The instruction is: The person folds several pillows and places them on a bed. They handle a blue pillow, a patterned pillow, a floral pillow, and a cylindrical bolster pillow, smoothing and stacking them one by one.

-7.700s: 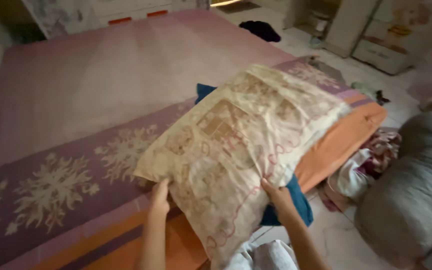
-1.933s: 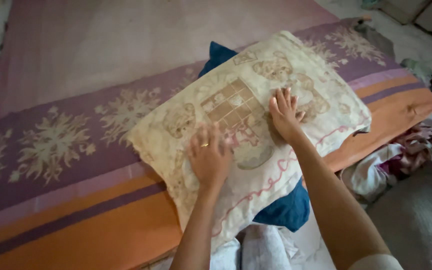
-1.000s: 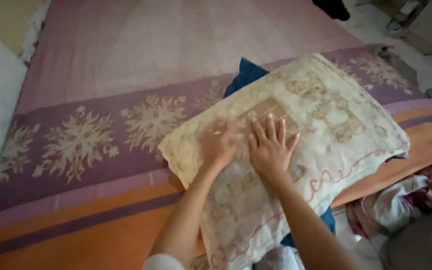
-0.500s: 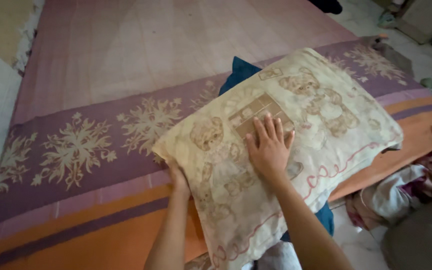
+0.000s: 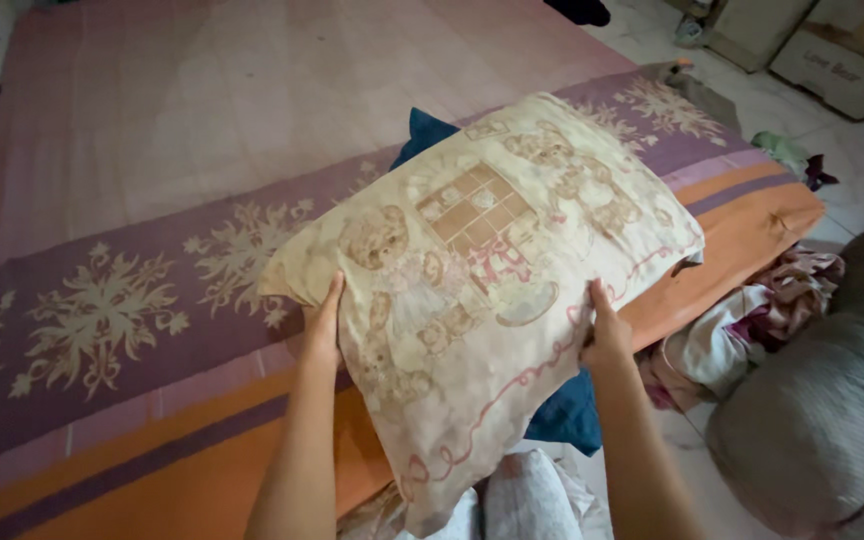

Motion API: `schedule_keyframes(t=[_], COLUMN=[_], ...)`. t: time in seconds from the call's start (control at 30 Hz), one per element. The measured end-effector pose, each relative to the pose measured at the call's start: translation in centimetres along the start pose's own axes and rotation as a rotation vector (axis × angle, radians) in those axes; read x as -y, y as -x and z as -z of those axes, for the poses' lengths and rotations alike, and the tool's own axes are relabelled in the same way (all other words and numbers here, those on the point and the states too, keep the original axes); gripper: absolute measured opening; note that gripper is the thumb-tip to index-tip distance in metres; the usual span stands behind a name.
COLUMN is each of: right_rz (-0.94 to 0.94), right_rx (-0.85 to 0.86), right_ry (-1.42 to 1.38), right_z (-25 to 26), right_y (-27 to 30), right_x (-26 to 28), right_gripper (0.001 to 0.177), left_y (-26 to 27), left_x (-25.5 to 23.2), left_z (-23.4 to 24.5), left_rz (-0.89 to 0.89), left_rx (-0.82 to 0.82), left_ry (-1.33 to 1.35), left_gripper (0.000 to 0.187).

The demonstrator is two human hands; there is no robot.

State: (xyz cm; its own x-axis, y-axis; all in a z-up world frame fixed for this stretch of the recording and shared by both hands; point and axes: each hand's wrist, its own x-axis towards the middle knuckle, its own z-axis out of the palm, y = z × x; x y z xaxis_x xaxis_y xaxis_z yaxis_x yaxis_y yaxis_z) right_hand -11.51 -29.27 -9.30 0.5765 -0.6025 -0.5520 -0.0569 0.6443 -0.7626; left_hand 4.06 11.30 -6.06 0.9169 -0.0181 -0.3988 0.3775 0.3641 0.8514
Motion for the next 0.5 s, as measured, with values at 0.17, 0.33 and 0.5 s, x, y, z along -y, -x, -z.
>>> schedule_keyframes(t=[0.17,0.33,0.5], right_rz=[-0.161,0.283,0.849], right_rx=[0.098,0.337,0.503], right_ry=[0.019,-0.068,0.047], right_z=[-1.0,-5.6,-11.2], right_y=[1.7,6.8,14.6], right_x=[2.6,10.2,17.2], right_gripper=[0.062,0.048,0.040], left_y=[-0.9,0.7,2.3], left_x=[-0.8,-3.4,-4.2], left_z=[-1.3,-3.0,-2.6], left_rz=[-0.355,-0.201,0.119], left_rx=[0.042,-0.042,0.349], left_ry=[0.008,0.033,0.290], left_gripper=[0.089,0.070,0.067])
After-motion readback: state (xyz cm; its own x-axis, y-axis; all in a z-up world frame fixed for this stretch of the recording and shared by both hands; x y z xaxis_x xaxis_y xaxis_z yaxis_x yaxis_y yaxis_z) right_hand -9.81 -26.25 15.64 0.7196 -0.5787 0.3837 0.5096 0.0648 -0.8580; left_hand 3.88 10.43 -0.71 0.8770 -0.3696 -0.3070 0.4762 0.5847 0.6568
